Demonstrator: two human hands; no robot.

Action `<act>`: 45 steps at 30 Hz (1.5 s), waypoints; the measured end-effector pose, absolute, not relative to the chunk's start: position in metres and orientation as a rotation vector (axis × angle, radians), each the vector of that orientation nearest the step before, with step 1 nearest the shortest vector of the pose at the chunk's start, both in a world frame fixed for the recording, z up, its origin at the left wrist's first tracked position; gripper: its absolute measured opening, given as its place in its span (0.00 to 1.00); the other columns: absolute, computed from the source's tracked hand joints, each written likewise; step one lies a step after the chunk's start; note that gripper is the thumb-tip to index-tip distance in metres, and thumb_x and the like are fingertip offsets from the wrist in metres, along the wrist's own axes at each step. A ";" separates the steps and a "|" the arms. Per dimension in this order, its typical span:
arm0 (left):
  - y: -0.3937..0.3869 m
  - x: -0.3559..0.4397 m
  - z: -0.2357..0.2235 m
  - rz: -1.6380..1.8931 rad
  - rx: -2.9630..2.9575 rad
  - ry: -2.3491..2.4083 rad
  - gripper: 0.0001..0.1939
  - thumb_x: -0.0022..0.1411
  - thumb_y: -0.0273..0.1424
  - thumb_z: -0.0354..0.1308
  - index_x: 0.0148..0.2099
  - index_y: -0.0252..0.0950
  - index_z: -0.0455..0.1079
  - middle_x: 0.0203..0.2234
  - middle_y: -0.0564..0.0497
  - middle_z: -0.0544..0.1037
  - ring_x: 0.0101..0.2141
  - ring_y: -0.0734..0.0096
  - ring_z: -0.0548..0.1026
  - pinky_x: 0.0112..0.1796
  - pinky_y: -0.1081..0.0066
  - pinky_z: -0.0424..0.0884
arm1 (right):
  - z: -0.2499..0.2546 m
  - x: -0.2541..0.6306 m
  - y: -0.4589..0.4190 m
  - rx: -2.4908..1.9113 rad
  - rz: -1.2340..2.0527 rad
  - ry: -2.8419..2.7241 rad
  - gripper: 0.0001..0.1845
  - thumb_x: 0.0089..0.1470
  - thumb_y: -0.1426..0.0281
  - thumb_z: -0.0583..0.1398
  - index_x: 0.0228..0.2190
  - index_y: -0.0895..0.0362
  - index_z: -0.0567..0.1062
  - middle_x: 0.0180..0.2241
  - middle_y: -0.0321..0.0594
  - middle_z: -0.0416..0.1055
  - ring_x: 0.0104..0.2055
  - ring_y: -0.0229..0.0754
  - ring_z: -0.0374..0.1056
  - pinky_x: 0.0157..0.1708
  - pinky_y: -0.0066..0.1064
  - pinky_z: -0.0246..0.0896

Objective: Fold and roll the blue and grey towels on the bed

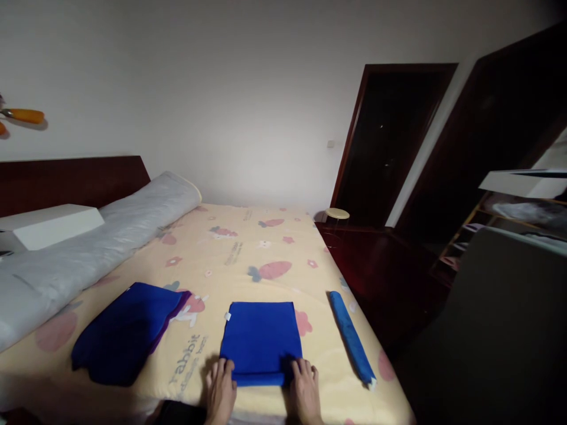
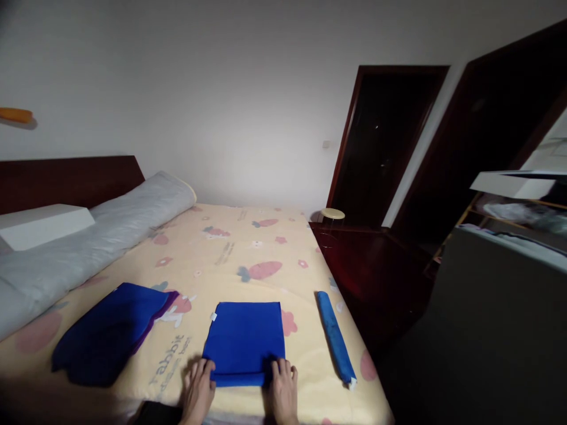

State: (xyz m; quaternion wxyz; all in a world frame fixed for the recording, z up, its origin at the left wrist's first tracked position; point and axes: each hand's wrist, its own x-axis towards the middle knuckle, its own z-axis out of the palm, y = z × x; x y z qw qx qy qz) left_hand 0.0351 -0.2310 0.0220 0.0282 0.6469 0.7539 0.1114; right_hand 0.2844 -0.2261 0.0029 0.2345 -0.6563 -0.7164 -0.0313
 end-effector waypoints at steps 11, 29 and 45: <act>-0.233 0.044 0.025 0.246 1.892 2.523 0.19 0.60 0.30 0.49 0.50 0.44 0.74 0.54 0.47 0.74 0.57 0.55 0.64 0.57 0.47 0.52 | 0.003 0.228 -0.226 -1.472 0.169 -2.063 0.16 0.50 0.76 0.55 0.40 0.51 0.74 0.37 0.38 0.72 0.42 0.46 0.65 0.49 0.39 0.55; -0.226 -0.012 0.032 0.353 1.685 2.309 0.12 0.60 0.28 0.48 0.40 0.43 0.73 0.42 0.50 0.78 0.49 0.59 0.71 0.47 0.58 0.64 | -0.016 0.260 -0.226 -1.550 -0.037 -2.071 0.12 0.59 0.65 0.55 0.44 0.51 0.73 0.41 0.42 0.73 0.44 0.51 0.67 0.46 0.43 0.57; -0.217 0.019 -0.032 0.760 2.249 2.131 0.18 0.66 0.34 0.45 0.49 0.44 0.74 0.49 0.49 0.78 0.52 0.61 0.72 0.53 0.58 0.65 | -0.022 0.292 -0.220 -1.450 -0.040 -1.986 0.19 0.56 0.74 0.54 0.48 0.50 0.73 0.46 0.42 0.74 0.46 0.46 0.68 0.47 0.38 0.60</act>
